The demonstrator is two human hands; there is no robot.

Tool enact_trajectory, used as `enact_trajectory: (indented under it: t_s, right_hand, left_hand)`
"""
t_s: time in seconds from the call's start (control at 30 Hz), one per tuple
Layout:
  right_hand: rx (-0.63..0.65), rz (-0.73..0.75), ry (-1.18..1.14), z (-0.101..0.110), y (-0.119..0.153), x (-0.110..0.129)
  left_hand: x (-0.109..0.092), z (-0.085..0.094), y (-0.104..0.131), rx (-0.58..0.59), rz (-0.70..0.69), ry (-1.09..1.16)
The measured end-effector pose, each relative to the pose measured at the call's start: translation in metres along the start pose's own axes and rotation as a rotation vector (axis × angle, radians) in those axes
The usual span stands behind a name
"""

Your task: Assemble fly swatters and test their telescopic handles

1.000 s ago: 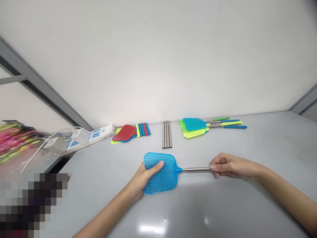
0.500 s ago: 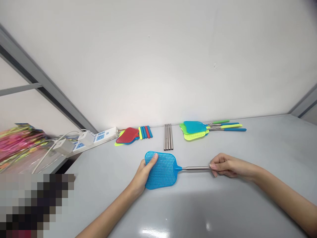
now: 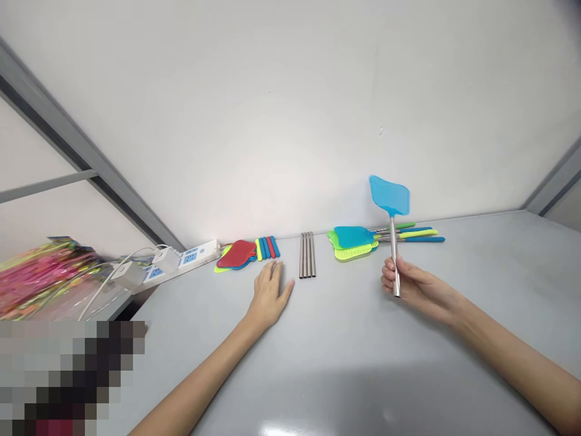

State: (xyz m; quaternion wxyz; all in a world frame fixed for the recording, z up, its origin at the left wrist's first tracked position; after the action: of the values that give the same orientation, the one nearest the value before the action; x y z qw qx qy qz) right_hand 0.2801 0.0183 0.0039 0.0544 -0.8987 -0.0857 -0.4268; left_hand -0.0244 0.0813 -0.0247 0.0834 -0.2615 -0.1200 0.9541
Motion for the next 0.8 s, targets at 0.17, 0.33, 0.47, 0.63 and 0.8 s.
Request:
enact_trajectory:
  t_s: [0.17, 0.33, 0.47, 0.63, 0.8]
  right_hand:
    - [0.059, -0.012, 0.069, -0.003, 0.0, -0.011]
    - [0.125, -0.057, 0.223, -0.006, 0.002, -0.016]
    - [0.143, -0.078, 0.279, -0.006, 0.001, -0.02]
    - [0.121, -0.081, 0.299, -0.005, -0.001, -0.023]
    - [0.11, -0.094, 0.293, -0.004, -0.001, -0.024]
  left_hand:
    - [0.003, -0.016, -0.029, -0.05, 0.007, -0.28]
    - [-0.002, -0.024, -0.043, -0.09, 0.041, -0.296]
    - [-0.009, -0.02, -0.036, -0.112, -0.01, -0.289]
    - [-0.018, -0.014, -0.03, -0.107, -0.106, -0.221]
    - [-0.018, -0.014, -0.032, -0.116, -0.12, -0.106]
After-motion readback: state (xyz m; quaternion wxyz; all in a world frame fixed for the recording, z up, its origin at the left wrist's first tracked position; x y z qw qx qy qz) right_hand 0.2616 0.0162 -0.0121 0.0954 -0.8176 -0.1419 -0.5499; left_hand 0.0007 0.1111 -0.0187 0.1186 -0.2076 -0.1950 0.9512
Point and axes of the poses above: each hand's wrist, its own y-axis away from the middle knuckle, its own z-axis out of the back of the hand, x = y × z, the point moved 1 cm from there along -y, towards the middle knuckle, and after that the axes turned 10 degrees about z, right-handed, at the moved point
